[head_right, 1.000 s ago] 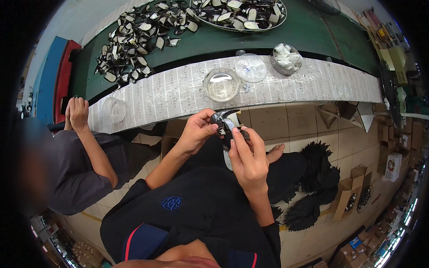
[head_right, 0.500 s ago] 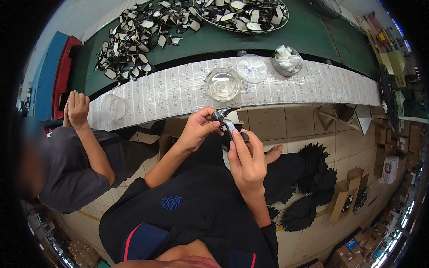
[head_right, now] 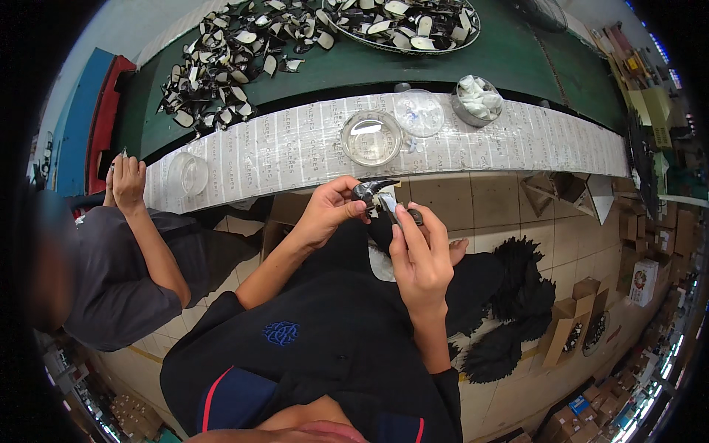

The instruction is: Applying adhesive to shoe components and assembling them at a factory workbench.

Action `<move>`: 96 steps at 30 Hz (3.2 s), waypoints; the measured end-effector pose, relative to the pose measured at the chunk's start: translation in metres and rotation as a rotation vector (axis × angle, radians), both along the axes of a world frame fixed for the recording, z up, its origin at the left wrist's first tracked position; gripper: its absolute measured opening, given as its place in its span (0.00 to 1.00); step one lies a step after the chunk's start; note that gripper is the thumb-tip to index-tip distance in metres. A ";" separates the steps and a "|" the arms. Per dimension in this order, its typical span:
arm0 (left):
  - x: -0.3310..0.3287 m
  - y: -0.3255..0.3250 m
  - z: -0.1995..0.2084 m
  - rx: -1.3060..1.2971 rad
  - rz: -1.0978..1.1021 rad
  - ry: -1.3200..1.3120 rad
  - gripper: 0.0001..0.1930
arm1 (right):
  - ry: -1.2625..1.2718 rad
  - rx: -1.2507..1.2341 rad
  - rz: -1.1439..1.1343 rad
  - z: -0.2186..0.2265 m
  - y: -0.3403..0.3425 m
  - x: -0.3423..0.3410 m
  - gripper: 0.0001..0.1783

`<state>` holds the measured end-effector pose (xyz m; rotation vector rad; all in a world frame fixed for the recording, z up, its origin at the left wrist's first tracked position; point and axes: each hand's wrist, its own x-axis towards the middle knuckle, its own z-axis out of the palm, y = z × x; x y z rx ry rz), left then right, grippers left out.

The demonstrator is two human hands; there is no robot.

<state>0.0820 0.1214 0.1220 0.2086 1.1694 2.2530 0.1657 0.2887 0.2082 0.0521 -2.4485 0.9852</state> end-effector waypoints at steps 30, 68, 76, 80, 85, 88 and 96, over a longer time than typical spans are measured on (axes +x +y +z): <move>-0.002 0.004 0.007 -0.065 -0.004 0.008 0.10 | 0.027 0.148 -0.209 -0.011 0.011 -0.011 0.16; 0.000 0.008 0.018 0.005 -0.029 -0.159 0.07 | 0.076 -0.076 -0.143 -0.009 -0.007 -0.002 0.17; -0.002 0.012 0.021 0.046 0.012 -0.197 0.08 | 0.093 0.007 -0.153 -0.011 -0.009 -0.004 0.16; -0.002 0.011 0.021 0.038 0.012 -0.190 0.08 | 0.092 0.010 -0.176 -0.011 -0.007 -0.003 0.17; -0.002 0.010 0.018 -0.003 -0.005 -0.156 0.10 | 0.090 0.036 -0.213 -0.010 -0.002 -0.001 0.16; -0.002 0.011 0.016 0.000 -0.008 -0.158 0.11 | 0.080 0.060 -0.244 -0.010 0.002 0.000 0.15; 0.000 0.008 0.024 0.034 -0.029 -0.168 0.13 | 0.101 -0.079 -0.353 -0.006 0.022 -0.001 0.15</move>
